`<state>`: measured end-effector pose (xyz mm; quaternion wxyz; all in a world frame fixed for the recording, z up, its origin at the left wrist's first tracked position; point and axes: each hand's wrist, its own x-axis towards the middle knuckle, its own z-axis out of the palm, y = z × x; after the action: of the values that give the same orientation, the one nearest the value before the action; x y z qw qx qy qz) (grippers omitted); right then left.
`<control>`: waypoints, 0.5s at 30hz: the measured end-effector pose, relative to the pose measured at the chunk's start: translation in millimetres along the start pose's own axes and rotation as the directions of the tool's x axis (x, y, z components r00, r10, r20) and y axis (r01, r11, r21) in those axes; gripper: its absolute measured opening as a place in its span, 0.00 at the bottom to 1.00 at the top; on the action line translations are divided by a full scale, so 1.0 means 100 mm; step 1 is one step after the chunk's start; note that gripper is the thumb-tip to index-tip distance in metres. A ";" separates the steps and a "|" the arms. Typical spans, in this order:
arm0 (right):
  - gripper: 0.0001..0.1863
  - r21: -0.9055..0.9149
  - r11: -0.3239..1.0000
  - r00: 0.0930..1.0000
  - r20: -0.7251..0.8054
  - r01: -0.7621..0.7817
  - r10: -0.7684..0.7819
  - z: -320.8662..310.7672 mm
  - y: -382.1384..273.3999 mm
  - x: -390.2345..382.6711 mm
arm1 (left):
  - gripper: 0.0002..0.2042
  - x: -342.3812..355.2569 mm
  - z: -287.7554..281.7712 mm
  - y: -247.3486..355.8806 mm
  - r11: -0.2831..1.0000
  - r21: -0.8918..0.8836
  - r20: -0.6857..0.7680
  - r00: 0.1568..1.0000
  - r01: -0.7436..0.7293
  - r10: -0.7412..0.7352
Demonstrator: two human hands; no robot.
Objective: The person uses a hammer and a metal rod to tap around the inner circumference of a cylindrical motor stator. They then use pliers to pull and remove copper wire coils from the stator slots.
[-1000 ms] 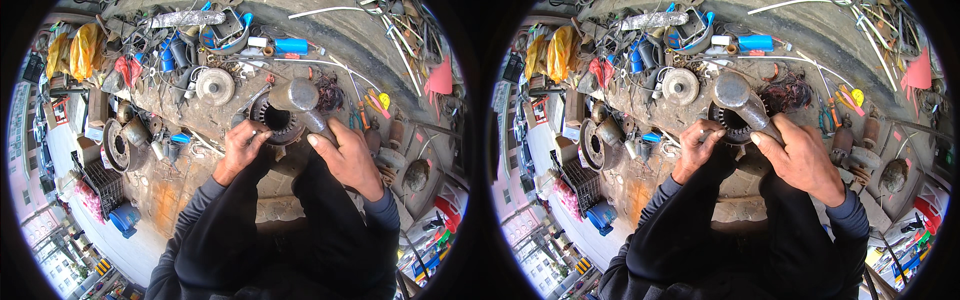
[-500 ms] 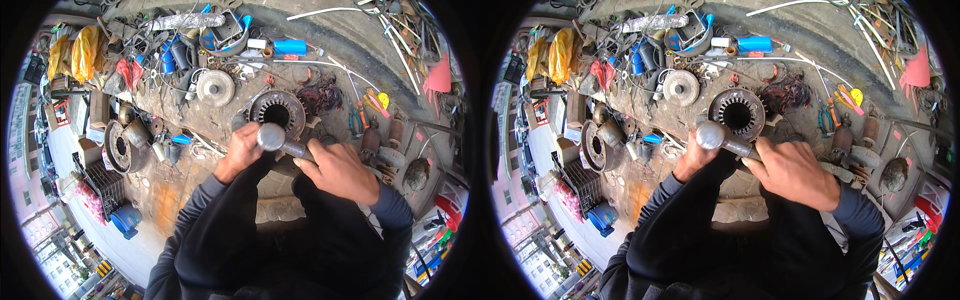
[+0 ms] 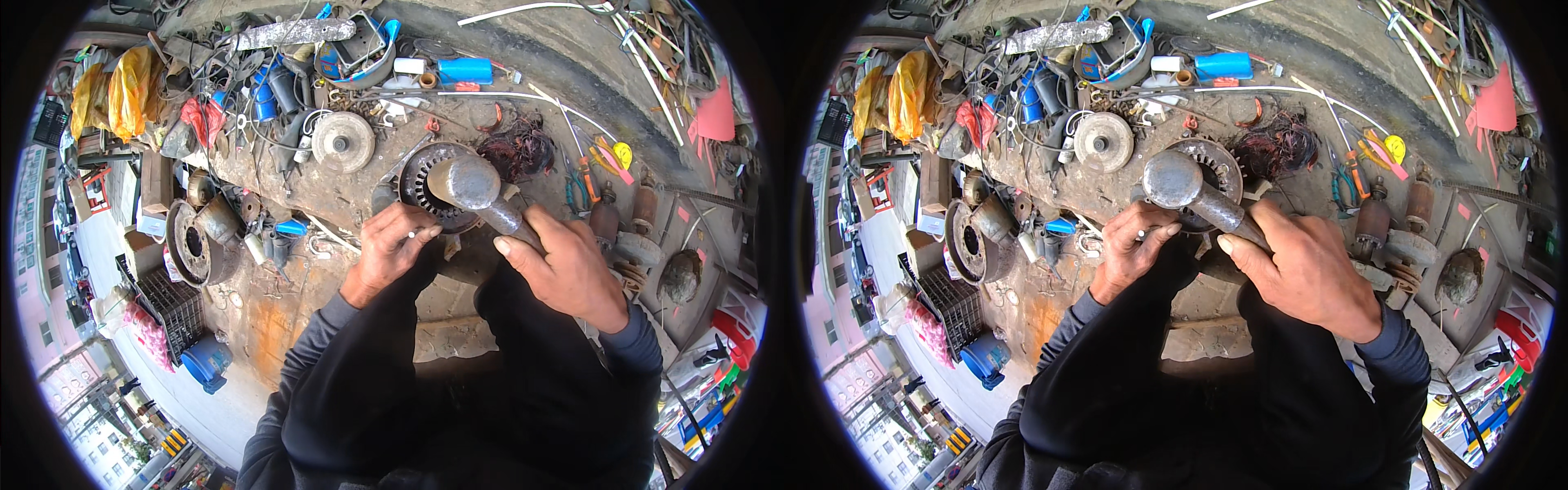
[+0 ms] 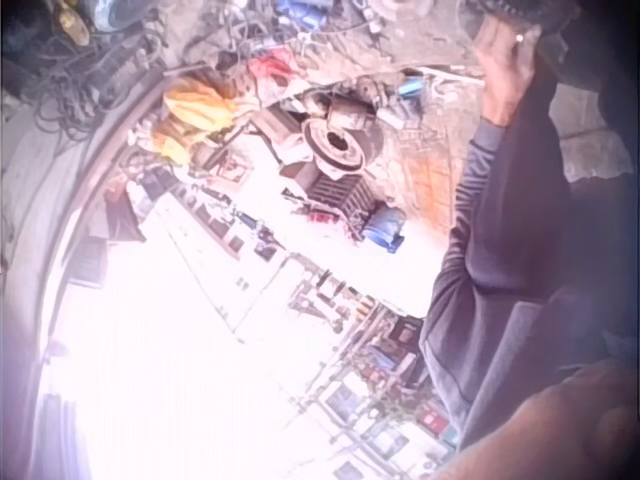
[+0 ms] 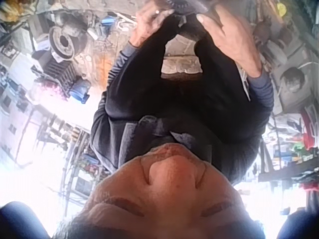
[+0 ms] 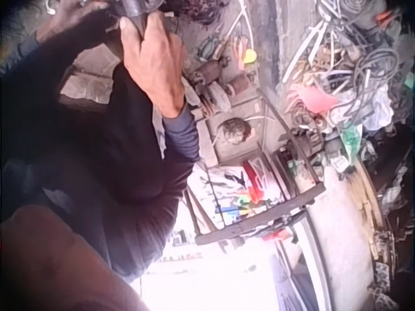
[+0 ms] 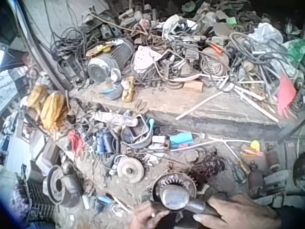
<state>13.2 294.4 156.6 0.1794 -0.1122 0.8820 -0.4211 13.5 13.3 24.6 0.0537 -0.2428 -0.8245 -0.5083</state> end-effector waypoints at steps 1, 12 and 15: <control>0.16 0.014 1.000 1.000 -0.003 0.022 -0.022 0.00 -0.01 0.00 | 0.07 0.00 0.01 0.00 1.000 0.008 0.010 1.000 0.027 -0.027; 0.17 -0.066 0.927 0.925 -0.066 0.369 -0.373 -0.32 -0.41 -0.08 | 0.18 -0.17 0.06 -0.14 0.790 -0.448 0.190 0.908 0.418 -0.373; 0.18 -0.083 0.945 0.948 0.029 0.317 -0.315 -0.26 -0.42 -0.10 | 0.16 -0.13 0.08 -0.25 0.900 -0.336 0.246 0.948 0.277 -0.200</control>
<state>13.6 290.3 206.6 0.1115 -0.2631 0.8686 -0.4049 14.6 6.7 -3.5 -0.1411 -0.1964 -0.7399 -0.6277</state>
